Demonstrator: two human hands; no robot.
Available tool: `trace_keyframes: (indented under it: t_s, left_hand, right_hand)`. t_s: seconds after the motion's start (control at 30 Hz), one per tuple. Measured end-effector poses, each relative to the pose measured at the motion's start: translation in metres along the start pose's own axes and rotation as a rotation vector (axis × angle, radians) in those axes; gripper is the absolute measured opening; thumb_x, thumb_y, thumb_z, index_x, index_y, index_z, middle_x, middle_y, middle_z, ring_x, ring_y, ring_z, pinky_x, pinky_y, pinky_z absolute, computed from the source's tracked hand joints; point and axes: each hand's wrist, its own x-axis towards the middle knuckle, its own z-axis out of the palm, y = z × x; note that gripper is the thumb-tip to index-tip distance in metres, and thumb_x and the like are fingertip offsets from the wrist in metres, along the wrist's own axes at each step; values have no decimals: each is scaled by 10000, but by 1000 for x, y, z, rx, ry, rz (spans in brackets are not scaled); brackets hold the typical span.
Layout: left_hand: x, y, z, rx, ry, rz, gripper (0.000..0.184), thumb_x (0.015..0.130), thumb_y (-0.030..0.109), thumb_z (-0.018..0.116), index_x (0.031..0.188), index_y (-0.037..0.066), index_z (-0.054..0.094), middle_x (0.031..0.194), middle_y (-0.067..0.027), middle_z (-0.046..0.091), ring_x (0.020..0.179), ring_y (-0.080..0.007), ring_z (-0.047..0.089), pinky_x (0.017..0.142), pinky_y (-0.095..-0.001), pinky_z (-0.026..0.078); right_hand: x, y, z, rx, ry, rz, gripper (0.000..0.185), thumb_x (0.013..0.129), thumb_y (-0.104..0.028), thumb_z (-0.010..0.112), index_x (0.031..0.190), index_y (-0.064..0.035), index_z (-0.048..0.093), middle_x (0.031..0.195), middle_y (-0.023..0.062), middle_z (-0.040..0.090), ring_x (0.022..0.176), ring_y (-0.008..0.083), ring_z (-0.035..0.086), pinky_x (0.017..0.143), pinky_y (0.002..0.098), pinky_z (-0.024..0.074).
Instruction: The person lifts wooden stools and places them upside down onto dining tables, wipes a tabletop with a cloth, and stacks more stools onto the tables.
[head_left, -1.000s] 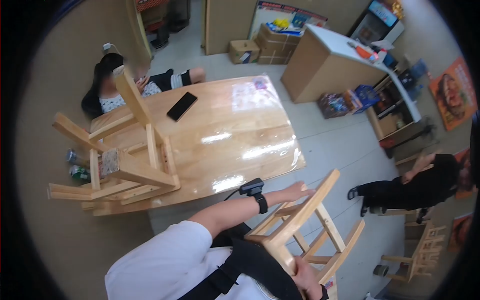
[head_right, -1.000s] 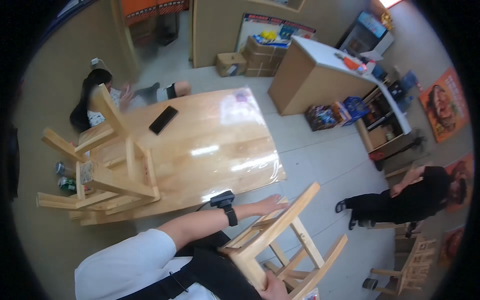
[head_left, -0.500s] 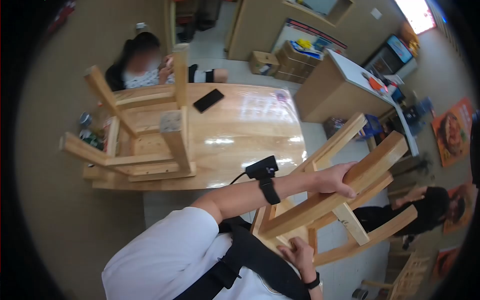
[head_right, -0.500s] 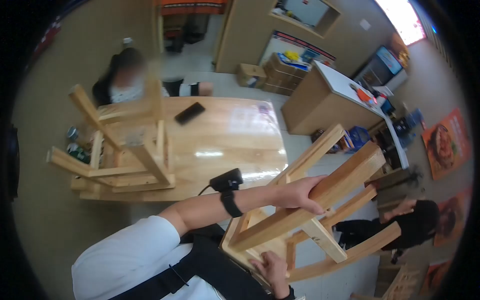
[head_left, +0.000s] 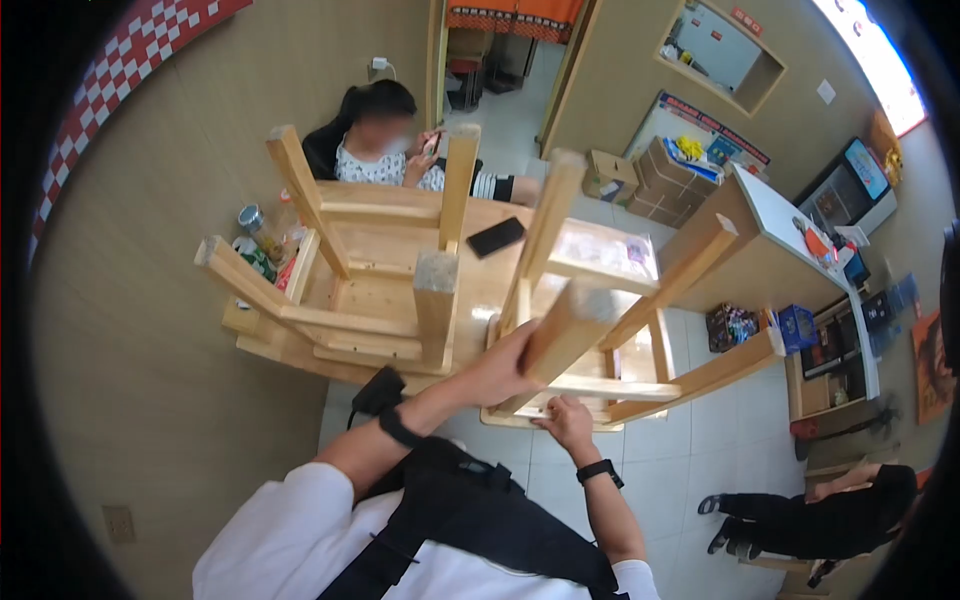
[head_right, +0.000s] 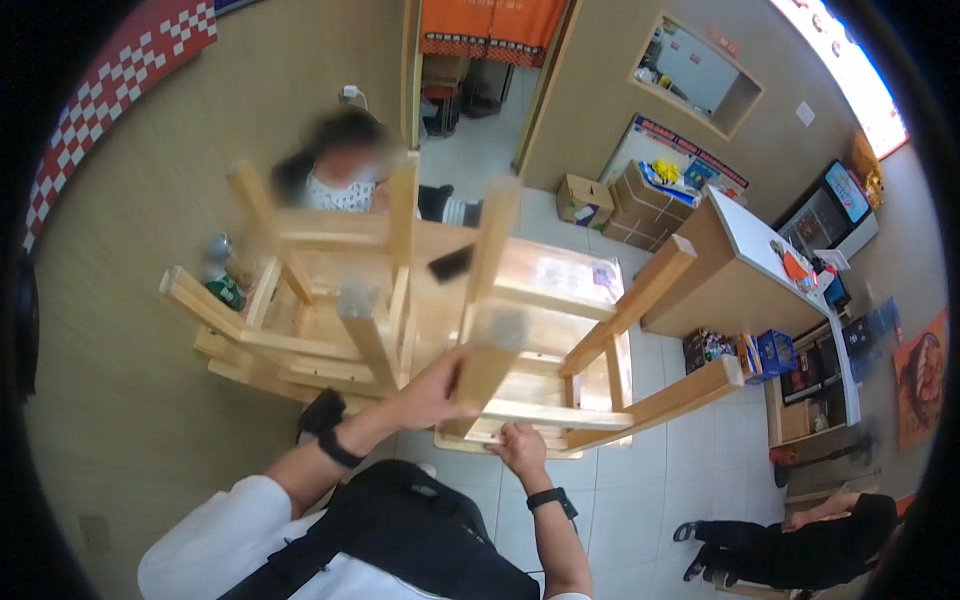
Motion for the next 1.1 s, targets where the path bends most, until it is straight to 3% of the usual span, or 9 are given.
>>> trace_keyframes:
  t_s: [0.2, 0.3, 0.5, 0.63, 0.7, 0.8, 0.87, 1.0, 1.1]
  left_hand:
    - [-23, -23, -21, -43, 19, -124, 621, 669, -4, 660, 1212, 17, 358, 1109, -98, 483, 1055, -132, 438, 903, -295, 360]
    - [-35, -34, -20, 7, 102, -137, 517, 668, 2, 661, 1136, 15, 444, 1079, -84, 511, 1037, -143, 464, 891, -299, 372]
    - [-36, -18, -5, 282, 320, -143, 466, 637, -18, 642, 1084, 18, 515, 1127, -92, 500, 1077, -202, 465, 927, -330, 346]
    - [-58, -66, 58, 186, 900, -94, 494, 701, -8, 609, 1162, 22, 437, 1223, -120, 399, 1165, -235, 365, 970, -326, 265]
    - [-83, -106, 95, 370, 1011, -286, 439, 748, -17, 554, 1166, 19, 427, 1176, -123, 453, 1110, -221, 432, 929, -309, 324]
    - [-115, -177, 152, 159, 751, -617, 357, 775, -23, 514, 1126, 16, 466, 1121, -117, 511, 1030, -190, 503, 860, -291, 395]
    - [-81, -169, 212, -150, 194, -954, 306, 767, -25, 514, 1068, 28, 506, 1033, -87, 560, 925, -163, 554, 792, -263, 437]
    - [19, -184, 303, 15, -50, -739, 300, 741, -18, 527, 1038, 18, 522, 1108, -130, 522, 1018, -200, 516, 821, -293, 435]
    - [88, -181, 353, 499, -219, -408, 428, 699, 30, 567, 1117, 15, 478, 1232, -206, 395, 1169, -310, 374, 938, -383, 352]
  right_hand:
    - [28, 15, 36, -1, -147, 58, 409, 567, -393, 742, 831, -98, 639, 678, 80, 541, 674, 286, 544, 583, 382, 440]
    - [40, 15, 51, 23, 78, -28, 378, 582, -352, 743, 793, -68, 609, 763, 119, 523, 750, 296, 526, 623, 402, 439]
    - [15, 31, 41, 103, 4, -20, 306, 674, -211, 672, 905, -55, 548, 818, 130, 530, 806, 314, 517, 675, 414, 432]
    - [-53, 73, 4, 351, 15, -208, 276, 758, -109, 566, 1022, -50, 509, 933, 146, 547, 886, 328, 531, 746, 400, 439]
    - [-106, 124, -13, 574, -184, 74, 223, 789, -98, 558, 1005, -51, 529, 918, 127, 563, 800, 280, 580, 706, 348, 469]
    - [-192, 212, -43, 607, -183, 381, 189, 800, -111, 549, 978, -48, 560, 872, 130, 597, 784, 257, 594, 701, 328, 470]
    - [-241, 260, -68, 578, -157, 493, 180, 801, -119, 549, 962, -40, 569, 851, 131, 607, 779, 255, 598, 699, 326, 470]
    - [-280, 331, -125, 574, -155, 658, 179, 799, -134, 553, 945, -34, 577, 832, 130, 617, 778, 243, 603, 692, 324, 468]
    - [-272, 386, -138, 575, -155, 588, 175, 802, -139, 556, 939, -32, 577, 827, 125, 620, 767, 240, 605, 690, 322, 469]
